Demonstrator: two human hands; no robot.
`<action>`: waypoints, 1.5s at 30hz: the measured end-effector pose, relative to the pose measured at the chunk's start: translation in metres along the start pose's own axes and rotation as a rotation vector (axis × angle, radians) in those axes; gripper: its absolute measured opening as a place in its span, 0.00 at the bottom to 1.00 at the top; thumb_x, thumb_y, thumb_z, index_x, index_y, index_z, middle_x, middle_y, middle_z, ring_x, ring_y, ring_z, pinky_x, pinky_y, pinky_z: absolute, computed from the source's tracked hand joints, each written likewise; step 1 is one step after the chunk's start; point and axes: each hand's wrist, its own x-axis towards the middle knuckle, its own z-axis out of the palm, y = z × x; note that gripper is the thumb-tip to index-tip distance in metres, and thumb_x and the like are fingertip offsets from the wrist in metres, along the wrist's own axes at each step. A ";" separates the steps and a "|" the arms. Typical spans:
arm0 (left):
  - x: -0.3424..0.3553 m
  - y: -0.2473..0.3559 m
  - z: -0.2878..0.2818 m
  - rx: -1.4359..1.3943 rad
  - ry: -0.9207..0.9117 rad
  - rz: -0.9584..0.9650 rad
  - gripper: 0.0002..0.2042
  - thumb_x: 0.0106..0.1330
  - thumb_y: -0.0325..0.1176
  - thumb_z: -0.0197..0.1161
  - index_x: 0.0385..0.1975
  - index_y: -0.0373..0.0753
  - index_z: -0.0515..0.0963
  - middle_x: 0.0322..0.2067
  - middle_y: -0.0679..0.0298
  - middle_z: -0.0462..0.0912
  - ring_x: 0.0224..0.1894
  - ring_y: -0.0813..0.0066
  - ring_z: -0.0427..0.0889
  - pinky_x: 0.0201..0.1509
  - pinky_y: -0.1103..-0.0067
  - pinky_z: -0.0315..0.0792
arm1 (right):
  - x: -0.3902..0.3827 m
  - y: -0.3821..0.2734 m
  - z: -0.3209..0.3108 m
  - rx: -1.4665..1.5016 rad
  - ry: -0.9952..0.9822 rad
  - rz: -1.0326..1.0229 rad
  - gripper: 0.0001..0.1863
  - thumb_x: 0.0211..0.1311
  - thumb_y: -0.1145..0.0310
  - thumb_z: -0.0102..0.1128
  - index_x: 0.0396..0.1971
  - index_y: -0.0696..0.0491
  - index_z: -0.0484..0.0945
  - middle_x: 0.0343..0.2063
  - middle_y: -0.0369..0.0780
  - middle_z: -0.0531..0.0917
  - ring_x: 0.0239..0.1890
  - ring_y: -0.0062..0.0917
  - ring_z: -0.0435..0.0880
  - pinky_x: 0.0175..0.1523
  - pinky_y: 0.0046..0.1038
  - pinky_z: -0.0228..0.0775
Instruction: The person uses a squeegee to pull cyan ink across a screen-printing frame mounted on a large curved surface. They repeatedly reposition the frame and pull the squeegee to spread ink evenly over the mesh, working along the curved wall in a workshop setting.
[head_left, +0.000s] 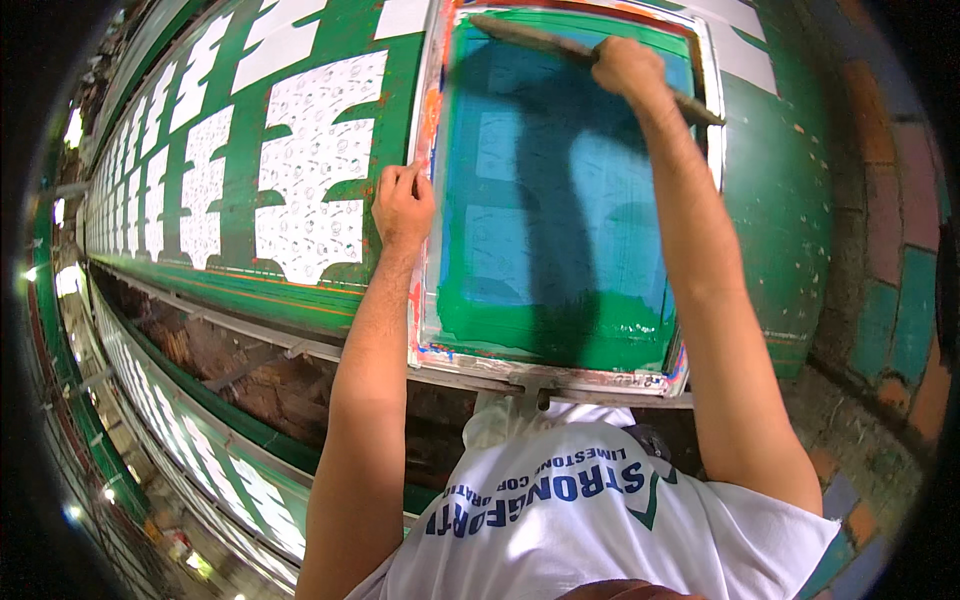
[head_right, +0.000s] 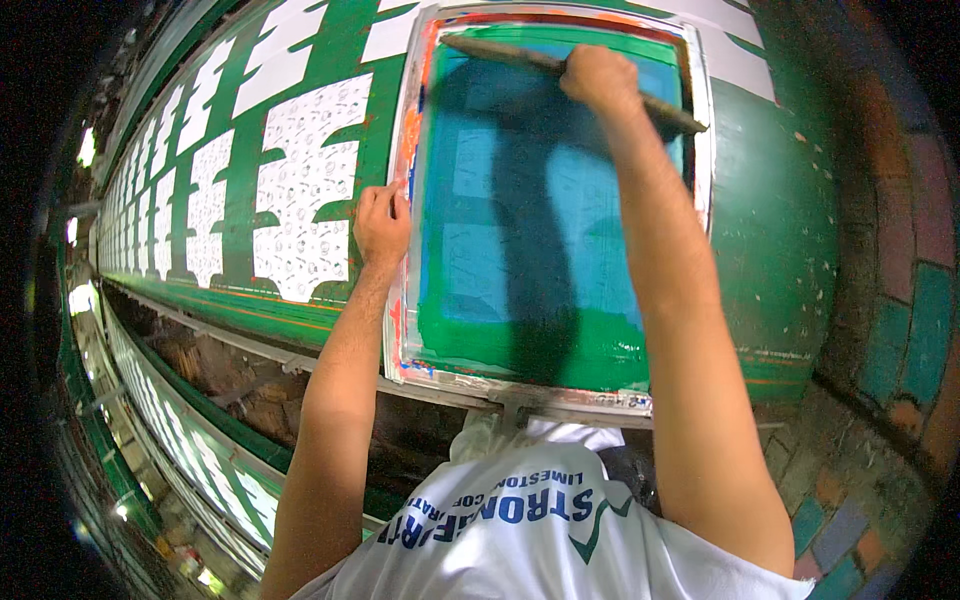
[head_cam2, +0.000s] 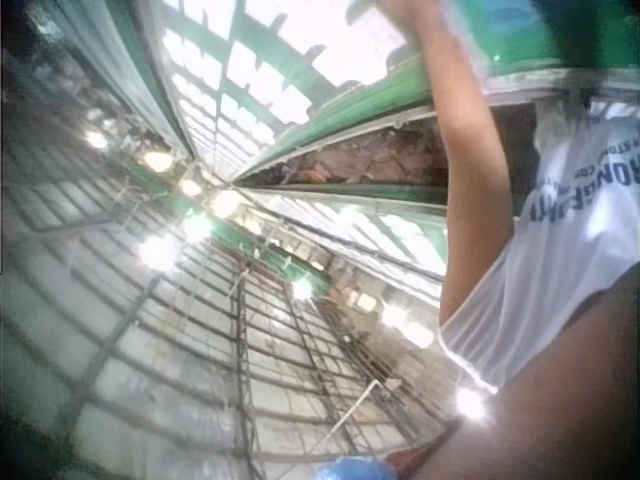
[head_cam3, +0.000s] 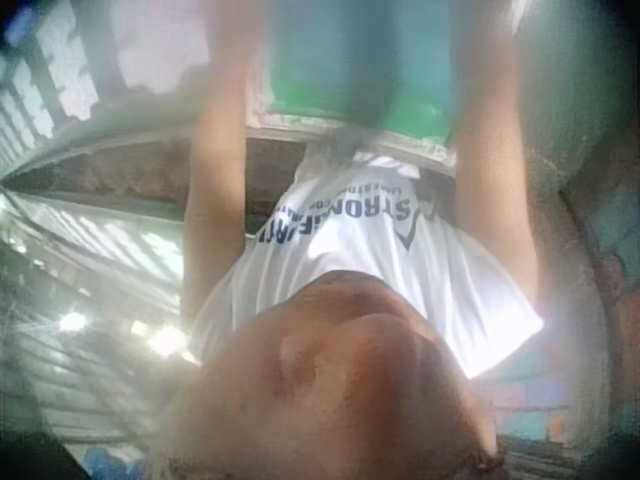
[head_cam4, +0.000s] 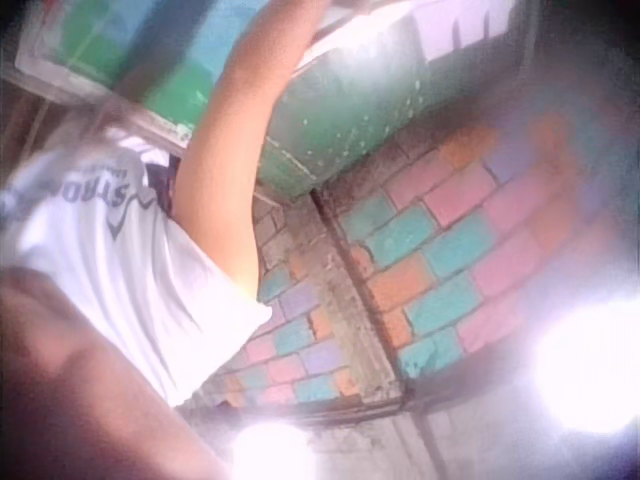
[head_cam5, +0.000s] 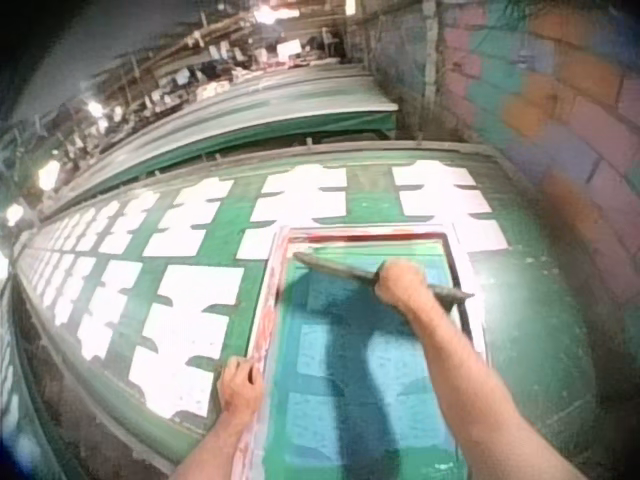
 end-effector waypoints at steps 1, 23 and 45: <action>0.000 -0.001 -0.001 0.017 0.001 -0.009 0.10 0.67 0.31 0.67 0.46 0.44 0.88 0.37 0.63 0.79 0.40 0.61 0.84 0.41 0.64 0.81 | -0.020 -0.004 0.001 0.016 -0.020 0.013 0.16 0.63 0.64 0.60 0.46 0.53 0.90 0.47 0.50 0.90 0.52 0.48 0.90 0.57 0.45 0.83; -0.001 -0.022 0.002 -0.190 0.028 -0.080 0.10 0.72 0.39 0.64 0.45 0.45 0.88 0.39 0.60 0.80 0.44 0.56 0.84 0.47 0.62 0.80 | -0.439 -0.087 0.074 0.153 0.183 -0.234 0.22 0.53 0.78 0.66 0.51 0.52 0.88 0.47 0.40 0.88 0.50 0.36 0.87 0.54 0.37 0.80; -0.003 -0.022 -0.013 -0.083 -0.068 -0.119 0.19 0.63 0.43 0.74 0.52 0.45 0.86 0.46 0.58 0.80 0.53 0.55 0.82 0.56 0.61 0.79 | -0.497 -0.053 0.056 0.327 -0.141 -0.503 0.33 0.55 0.78 0.65 0.66 0.55 0.78 0.64 0.51 0.80 0.70 0.46 0.76 0.72 0.41 0.72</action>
